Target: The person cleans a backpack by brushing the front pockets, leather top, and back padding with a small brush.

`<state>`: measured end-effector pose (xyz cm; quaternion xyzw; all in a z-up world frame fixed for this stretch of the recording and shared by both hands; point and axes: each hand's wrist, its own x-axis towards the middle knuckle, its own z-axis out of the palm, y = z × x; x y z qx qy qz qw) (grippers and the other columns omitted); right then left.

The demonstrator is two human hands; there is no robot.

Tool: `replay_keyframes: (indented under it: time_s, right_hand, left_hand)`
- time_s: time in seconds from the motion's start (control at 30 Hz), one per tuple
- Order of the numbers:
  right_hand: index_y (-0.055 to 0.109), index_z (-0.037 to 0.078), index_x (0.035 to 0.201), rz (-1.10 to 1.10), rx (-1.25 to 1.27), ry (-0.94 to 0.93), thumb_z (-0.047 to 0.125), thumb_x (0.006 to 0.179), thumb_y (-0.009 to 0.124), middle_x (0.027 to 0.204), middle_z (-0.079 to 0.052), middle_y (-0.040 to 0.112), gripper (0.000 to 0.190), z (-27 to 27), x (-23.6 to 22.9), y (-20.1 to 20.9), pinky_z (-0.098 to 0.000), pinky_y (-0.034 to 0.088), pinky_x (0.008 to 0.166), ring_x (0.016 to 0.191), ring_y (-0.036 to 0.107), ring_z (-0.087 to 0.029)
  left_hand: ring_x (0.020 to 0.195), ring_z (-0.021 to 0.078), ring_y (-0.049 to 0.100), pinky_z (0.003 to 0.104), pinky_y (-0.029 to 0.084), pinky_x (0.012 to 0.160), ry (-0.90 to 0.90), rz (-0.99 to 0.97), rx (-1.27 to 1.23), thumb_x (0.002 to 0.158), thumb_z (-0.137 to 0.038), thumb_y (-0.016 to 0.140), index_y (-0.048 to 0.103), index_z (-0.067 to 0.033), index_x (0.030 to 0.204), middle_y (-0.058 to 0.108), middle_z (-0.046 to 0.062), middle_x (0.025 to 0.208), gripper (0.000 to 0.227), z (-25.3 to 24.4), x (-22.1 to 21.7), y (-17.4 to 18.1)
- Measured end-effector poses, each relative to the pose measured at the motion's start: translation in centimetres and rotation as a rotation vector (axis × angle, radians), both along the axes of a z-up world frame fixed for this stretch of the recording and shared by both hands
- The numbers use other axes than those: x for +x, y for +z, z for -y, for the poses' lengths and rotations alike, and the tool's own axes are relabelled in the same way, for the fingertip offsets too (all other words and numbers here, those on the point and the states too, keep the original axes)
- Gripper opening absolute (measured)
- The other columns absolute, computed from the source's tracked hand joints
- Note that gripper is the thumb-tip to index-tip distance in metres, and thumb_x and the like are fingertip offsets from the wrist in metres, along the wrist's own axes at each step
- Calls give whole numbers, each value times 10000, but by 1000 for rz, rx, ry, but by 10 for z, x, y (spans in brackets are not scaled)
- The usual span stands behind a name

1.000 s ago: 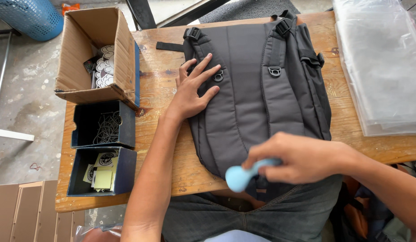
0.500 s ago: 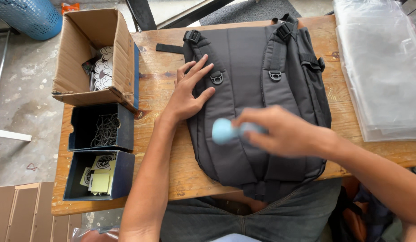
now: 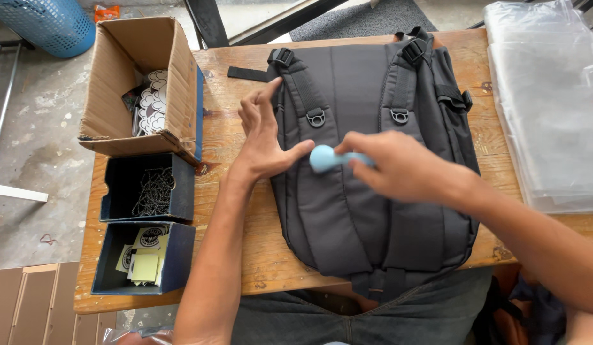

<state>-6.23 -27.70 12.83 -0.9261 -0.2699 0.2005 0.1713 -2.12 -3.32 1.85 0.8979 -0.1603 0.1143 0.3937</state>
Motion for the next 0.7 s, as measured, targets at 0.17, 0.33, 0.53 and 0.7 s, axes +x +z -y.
replay_keyframes:
  time_s: [0.17, 0.33, 0.53, 0.7]
  right_hand:
    - [729, 158, 1116, 76, 211, 175, 127, 873, 648, 1053, -2, 770, 258, 14, 79, -24, -317, 485, 792, 866, 660, -155]
    - [704, 126, 1128, 388, 251, -23, 108, 920, 597, 680, -65, 560, 235, 8, 119, -10, -384, 387, 627, 597, 486, -217]
    - [740, 144, 1144, 53, 247, -87, 140, 945, 613, 829, -58, 577, 236, 4, 163, -23, -331, 380, 679, 721, 511, -186]
    - [725, 151, 1127, 380, 264, -254, 186, 895, 608, 933, -117, 648, 263, 21, 191, -36, -397, 451, 875, 930, 611, -282]
  left_hand:
    - [1306, 386, 353, 527, 319, 1111, 137, -271, 188, 591, -706, 844, 222, -219, 1498, 294, 123, 1289, 1203, 1, 1, -4]
    - [1362, 380, 316, 548, 285, 1145, 139, -340, 178, 617, -724, 800, 205, -220, 1520, 302, 124, 1334, 1193, 0, 0, 3]
    - [1300, 396, 331, 556, 294, 1136, 61, -246, 162, 680, -660, 794, 167, -353, 1580, 279, 127, 1343, 1139, -1, -1, 2]
    - [1230, 357, 327, 545, 337, 1064, -21, -54, 235, 782, -607, 690, 333, -482, 1567, 259, 125, 1370, 872, 1, 0, -6]
